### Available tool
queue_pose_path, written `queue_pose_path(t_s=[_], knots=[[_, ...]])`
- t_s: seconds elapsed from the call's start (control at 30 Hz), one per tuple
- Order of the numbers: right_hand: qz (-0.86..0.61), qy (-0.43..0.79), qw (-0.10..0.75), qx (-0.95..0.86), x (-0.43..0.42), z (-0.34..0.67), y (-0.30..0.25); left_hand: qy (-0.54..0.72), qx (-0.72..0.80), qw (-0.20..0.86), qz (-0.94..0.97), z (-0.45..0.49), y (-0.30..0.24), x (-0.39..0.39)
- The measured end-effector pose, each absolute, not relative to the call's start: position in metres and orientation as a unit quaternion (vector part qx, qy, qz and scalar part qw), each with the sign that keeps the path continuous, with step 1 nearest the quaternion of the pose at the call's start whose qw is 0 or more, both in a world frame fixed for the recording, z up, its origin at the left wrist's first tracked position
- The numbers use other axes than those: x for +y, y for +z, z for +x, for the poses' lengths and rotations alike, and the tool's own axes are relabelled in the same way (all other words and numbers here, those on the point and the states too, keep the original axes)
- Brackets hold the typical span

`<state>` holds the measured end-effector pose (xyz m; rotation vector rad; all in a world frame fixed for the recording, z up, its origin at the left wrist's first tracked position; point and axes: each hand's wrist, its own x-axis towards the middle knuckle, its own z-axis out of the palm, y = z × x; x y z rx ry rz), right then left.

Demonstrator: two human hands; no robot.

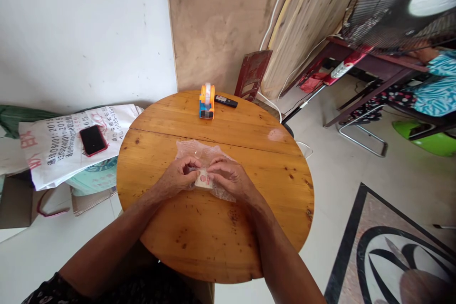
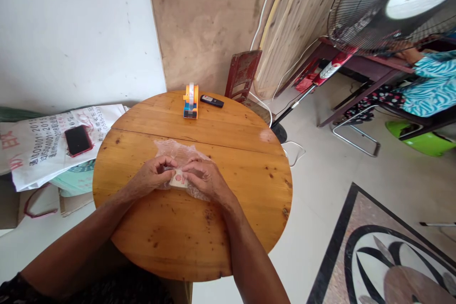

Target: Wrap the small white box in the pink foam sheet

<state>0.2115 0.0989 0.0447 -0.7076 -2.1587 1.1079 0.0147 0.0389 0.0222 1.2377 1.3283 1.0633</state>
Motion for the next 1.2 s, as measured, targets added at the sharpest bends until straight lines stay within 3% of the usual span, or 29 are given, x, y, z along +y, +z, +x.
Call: queue_pose_path(t_s=[0.23,0.57,0.77,1.07,1.2], knots=[[-0.283,0.404,0.264,-0.829,0.103,0.212,0.034,0.437,0.539,0.506,0.513,0.011,0.026,0.038],[-0.278,0.394,0.280,-0.830,0.102,0.209,0.032,0.326,0.596,0.441,0.587,-0.021,0.026,0.034],[-0.278,0.377,0.281,-0.838,0.103,0.207,0.030,0.211,0.684,0.271,0.643,-0.005,0.031,0.036],[-0.299,0.364,0.282,-0.836,0.103,0.205,0.023,0.083,0.758,0.163,0.625,0.013,0.047,0.028],[-0.277,0.335,0.307,-0.847,0.105,0.204,0.022,0.055,0.790,0.061,0.608,0.020,0.048,0.020]])
